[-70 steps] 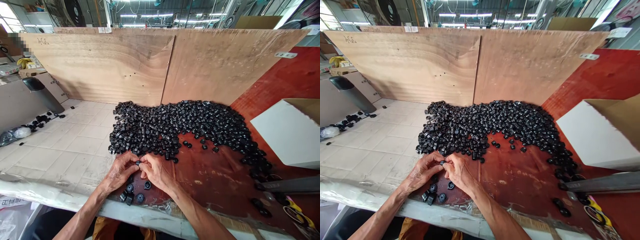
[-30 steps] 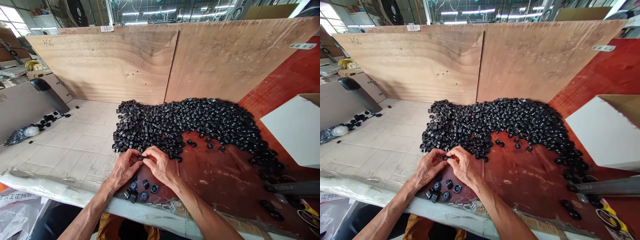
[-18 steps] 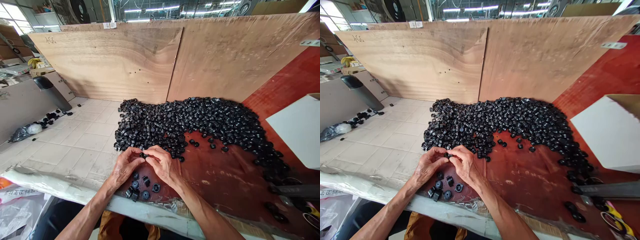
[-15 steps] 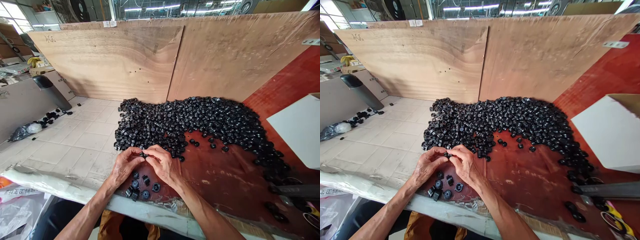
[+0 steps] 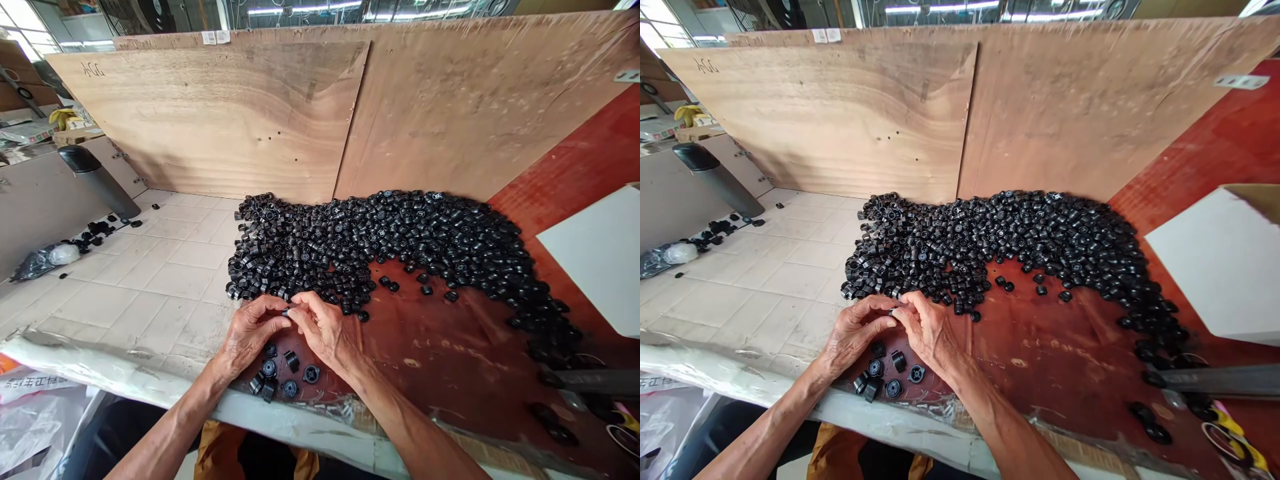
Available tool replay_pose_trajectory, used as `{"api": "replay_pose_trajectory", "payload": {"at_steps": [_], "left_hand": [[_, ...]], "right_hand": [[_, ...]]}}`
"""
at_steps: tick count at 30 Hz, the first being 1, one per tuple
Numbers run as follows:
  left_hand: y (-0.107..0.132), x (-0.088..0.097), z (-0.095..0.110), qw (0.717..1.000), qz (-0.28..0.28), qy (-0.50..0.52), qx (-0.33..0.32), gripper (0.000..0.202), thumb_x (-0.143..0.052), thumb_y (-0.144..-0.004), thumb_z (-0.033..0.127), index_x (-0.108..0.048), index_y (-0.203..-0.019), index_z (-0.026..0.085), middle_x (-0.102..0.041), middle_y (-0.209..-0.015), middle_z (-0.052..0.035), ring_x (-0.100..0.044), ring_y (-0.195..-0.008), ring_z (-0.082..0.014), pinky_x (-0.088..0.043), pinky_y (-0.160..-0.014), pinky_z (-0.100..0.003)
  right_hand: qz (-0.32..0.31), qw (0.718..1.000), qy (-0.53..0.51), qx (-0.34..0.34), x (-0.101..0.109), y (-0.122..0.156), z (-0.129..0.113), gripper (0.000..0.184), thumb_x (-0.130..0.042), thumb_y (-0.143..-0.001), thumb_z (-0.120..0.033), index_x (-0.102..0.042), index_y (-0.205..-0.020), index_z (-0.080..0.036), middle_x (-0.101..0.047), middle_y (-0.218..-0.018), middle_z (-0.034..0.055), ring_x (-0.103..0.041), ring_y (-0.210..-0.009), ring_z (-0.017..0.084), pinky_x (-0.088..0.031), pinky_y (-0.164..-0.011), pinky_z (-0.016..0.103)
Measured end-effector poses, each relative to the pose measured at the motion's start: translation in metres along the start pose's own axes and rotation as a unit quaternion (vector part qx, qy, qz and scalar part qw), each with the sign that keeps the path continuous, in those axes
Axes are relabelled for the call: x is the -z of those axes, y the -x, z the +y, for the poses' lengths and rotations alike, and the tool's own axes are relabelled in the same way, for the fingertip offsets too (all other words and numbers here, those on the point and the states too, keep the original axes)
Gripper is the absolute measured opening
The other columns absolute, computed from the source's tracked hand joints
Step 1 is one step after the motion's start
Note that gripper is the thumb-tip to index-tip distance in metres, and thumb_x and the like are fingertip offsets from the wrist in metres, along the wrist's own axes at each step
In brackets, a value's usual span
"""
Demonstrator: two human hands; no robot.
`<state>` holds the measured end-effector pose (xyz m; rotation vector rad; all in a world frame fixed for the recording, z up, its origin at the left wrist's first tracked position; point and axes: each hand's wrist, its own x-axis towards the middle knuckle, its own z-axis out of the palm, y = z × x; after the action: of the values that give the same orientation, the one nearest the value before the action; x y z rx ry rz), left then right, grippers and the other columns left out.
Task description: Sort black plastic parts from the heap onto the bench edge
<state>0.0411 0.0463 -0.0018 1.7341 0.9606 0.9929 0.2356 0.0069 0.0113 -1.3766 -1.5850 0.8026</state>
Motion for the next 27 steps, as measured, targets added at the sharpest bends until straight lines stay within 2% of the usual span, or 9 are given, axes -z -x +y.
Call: {"api": "replay_pose_trajectory", "payload": {"at_steps": [2,6,8,10,13,17,21,25,27], "left_hand": [[-0.001,0.000,0.001,1.000,-0.002,0.001,-0.004,0.022,-0.079,-0.092,0.042,-0.079,-0.106,0.025,-0.080,-0.110,-0.0059,-0.075,-0.102,-0.0241,-0.060,-0.093,-0.035],[0.000,0.000,-0.002,1.000,0.024,0.019,-0.001,0.021,-0.081,-0.090,0.041,-0.079,-0.103,0.025,-0.078,-0.110,-0.0061,-0.074,-0.100,-0.0239,-0.060,-0.090,-0.035],[0.001,0.000,-0.004,0.999,0.027,0.035,-0.007,0.020,-0.082,-0.089,0.040,-0.079,-0.102,0.025,-0.077,-0.110,-0.0060,-0.074,-0.100,-0.0242,-0.060,-0.090,-0.036],[0.001,-0.001,-0.004,0.999,0.022,0.044,-0.013,0.020,-0.083,-0.088,0.040,-0.079,-0.101,0.025,-0.077,-0.110,-0.0064,-0.074,-0.101,-0.0249,-0.060,-0.092,-0.038],[0.001,-0.002,-0.002,0.999,0.019,0.048,-0.010,0.020,-0.083,-0.088,0.039,-0.078,-0.101,0.025,-0.077,-0.111,-0.0072,-0.073,-0.104,-0.0254,-0.060,-0.094,-0.039],[0.001,-0.002,0.000,0.998,0.032,0.063,0.001,0.016,-0.082,-0.089,0.036,-0.077,-0.100,0.025,-0.075,-0.109,-0.0055,-0.072,-0.100,-0.0234,-0.059,-0.092,-0.037],[0.001,-0.002,-0.002,0.997,0.029,0.069,0.010,0.016,-0.080,-0.090,0.035,-0.076,-0.101,0.024,-0.075,-0.111,-0.0064,-0.071,-0.102,-0.0239,-0.059,-0.092,-0.037],[0.002,-0.002,-0.004,0.995,0.040,0.082,0.027,0.016,-0.081,-0.089,0.032,-0.075,-0.101,0.024,-0.074,-0.110,-0.0053,-0.071,-0.100,-0.0227,-0.060,-0.089,-0.035],[0.002,-0.002,-0.004,0.995,0.041,0.081,0.033,0.015,-0.080,-0.088,0.031,-0.075,-0.101,0.024,-0.074,-0.109,-0.0050,-0.071,-0.099,-0.0220,-0.060,-0.086,-0.034]], "right_hand": [[-0.005,1.000,0.015,0.004,0.001,0.000,0.000,0.018,-0.054,-0.103,-0.037,-0.068,-0.104,-0.025,-0.075,-0.081,0.0013,-0.072,-0.074,0.018,-0.054,-0.071,0.027],[-0.030,0.999,-0.011,0.012,0.006,0.002,-0.002,0.015,-0.059,-0.099,-0.028,-0.067,-0.111,-0.025,-0.077,-0.088,0.0005,-0.073,-0.076,0.017,-0.052,-0.068,0.024],[-0.040,0.999,0.014,0.009,0.008,0.002,-0.002,0.014,-0.057,-0.102,-0.030,-0.069,-0.109,-0.026,-0.075,-0.077,-0.0014,-0.072,-0.070,0.017,-0.051,-0.067,0.024],[-0.037,0.996,0.079,0.011,0.008,0.003,-0.002,0.023,-0.052,-0.106,-0.035,-0.071,-0.097,-0.025,-0.071,-0.068,-0.0014,-0.068,-0.063,0.017,-0.047,-0.064,0.025],[-0.017,0.990,0.139,0.015,0.007,0.003,-0.005,0.042,-0.046,-0.109,-0.040,-0.068,-0.077,-0.024,-0.070,-0.068,0.0020,-0.065,-0.062,0.017,-0.043,-0.061,0.026],[0.004,0.996,0.087,0.010,0.006,0.002,-0.009,0.035,-0.048,-0.106,-0.038,-0.072,-0.085,-0.025,-0.072,-0.071,0.0012,-0.066,-0.065,0.017,-0.043,-0.061,0.026],[0.000,0.998,0.066,0.008,0.008,0.001,-0.012,0.047,-0.048,-0.104,-0.040,-0.060,-0.062,-0.024,-0.061,-0.057,-0.0007,-0.059,-0.056,0.015,-0.043,-0.061,0.026],[-0.006,1.000,0.019,0.005,0.008,0.003,-0.015,0.031,-0.059,-0.098,-0.042,-0.066,-0.074,-0.024,-0.064,-0.065,-0.0017,-0.060,-0.060,0.015,-0.044,-0.061,0.026],[-0.030,0.999,0.004,0.013,0.008,0.003,-0.016,0.032,-0.061,-0.098,-0.041,-0.066,-0.071,-0.024,-0.066,-0.066,-0.0016,-0.060,-0.062,0.016,-0.045,-0.062,0.026]]}}
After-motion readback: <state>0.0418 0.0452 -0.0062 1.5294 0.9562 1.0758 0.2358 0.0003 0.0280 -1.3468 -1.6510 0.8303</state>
